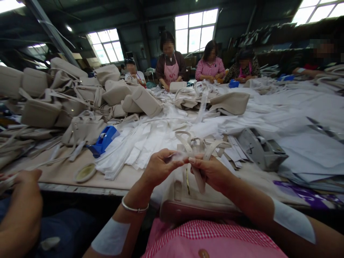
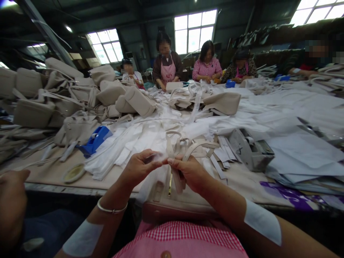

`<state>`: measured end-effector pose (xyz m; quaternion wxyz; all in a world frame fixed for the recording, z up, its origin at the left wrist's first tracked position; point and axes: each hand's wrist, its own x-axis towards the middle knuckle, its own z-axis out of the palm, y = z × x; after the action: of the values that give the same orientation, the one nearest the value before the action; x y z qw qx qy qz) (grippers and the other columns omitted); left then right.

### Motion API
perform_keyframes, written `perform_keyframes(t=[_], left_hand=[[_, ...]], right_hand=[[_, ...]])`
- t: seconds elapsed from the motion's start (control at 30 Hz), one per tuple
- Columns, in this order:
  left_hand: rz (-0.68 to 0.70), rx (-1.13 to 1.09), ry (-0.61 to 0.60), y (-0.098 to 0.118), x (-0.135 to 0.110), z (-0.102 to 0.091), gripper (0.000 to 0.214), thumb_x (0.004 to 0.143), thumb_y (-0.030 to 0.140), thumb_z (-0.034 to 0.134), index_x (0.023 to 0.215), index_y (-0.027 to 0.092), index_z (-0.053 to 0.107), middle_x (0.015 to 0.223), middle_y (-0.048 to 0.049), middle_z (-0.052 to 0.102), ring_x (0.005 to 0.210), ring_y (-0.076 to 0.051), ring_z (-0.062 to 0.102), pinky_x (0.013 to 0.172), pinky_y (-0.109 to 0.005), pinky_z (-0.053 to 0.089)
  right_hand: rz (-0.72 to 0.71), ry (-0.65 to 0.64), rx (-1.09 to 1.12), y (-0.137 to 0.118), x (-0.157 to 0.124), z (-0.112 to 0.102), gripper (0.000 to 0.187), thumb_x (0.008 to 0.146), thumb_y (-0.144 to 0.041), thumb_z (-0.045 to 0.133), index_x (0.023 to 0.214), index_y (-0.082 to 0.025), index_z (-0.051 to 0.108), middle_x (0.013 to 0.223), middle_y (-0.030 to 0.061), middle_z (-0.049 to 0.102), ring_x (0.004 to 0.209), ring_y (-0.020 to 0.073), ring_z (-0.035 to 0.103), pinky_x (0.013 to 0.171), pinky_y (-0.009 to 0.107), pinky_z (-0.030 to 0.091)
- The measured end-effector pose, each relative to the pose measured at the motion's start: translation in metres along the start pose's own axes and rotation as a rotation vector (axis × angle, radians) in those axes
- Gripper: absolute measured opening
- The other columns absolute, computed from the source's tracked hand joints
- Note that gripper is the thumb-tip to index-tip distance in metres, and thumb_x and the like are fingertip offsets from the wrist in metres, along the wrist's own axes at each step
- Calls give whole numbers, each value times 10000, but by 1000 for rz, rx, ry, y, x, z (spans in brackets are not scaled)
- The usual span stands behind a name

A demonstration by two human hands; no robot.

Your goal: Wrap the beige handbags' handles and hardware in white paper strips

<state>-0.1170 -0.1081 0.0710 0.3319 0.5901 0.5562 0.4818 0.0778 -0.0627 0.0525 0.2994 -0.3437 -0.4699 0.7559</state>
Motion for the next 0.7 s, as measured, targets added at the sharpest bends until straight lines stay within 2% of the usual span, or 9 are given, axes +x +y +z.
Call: perform_keyframes(t=[0.07,0.17,0.27,0.37,0.43,0.57,0.63,0.7], left_hand=[[69,8,21,0,2,5,136,753,299,760,815,178,756,808,-39,651,775,-161,598,714,-266,465],[118,-1,66,-4,1,5,99,774,264,741,734,175,727,773,-28,617,746,-148,584,695,-260,455],[141,28,75,-6,-2,3,157,736,236,778,644,172,668,720,-1,576,689,-126,550,653,-245,431],[166,52,59,-5,-6,5,226,705,224,806,598,167,616,702,10,546,672,-118,528,630,-239,417],[190,83,46,-4,-8,8,242,700,235,814,599,164,606,702,10,544,667,-116,522,618,-237,414],[260,122,7,-2,-9,14,166,730,226,792,660,160,657,734,-11,592,681,-120,559,619,-235,440],[291,127,-12,-3,-9,15,72,786,194,735,730,160,704,764,-29,627,701,-125,589,641,-237,465],[307,136,-23,-4,-9,15,69,831,166,671,798,163,732,800,-47,657,736,-132,613,671,-241,486]], right_hand=[[2,3,-28,1,0,-1,348,751,-447,719,909,-137,738,532,-46,445,457,67,360,411,211,220],[5,19,-62,-4,1,-11,367,759,-480,716,880,-134,735,504,-61,376,441,60,316,396,205,192],[0,22,-4,-19,2,-21,375,716,-493,755,817,-134,724,497,-58,396,429,54,314,378,197,183],[-58,22,131,-39,3,-23,360,666,-471,800,806,-152,710,496,-58,446,410,49,318,361,187,205],[-151,32,181,-50,4,-20,328,660,-431,816,809,-160,707,478,-66,453,401,50,339,361,182,263],[-339,27,114,-60,5,-12,220,718,-341,795,724,-147,690,547,-6,588,506,94,521,441,202,418],[-385,32,59,-59,5,-11,234,756,-331,767,660,-140,670,597,24,629,528,98,540,431,200,413],[-397,74,66,-56,6,-12,234,756,-328,769,656,-146,661,598,16,623,517,93,532,406,195,392]])
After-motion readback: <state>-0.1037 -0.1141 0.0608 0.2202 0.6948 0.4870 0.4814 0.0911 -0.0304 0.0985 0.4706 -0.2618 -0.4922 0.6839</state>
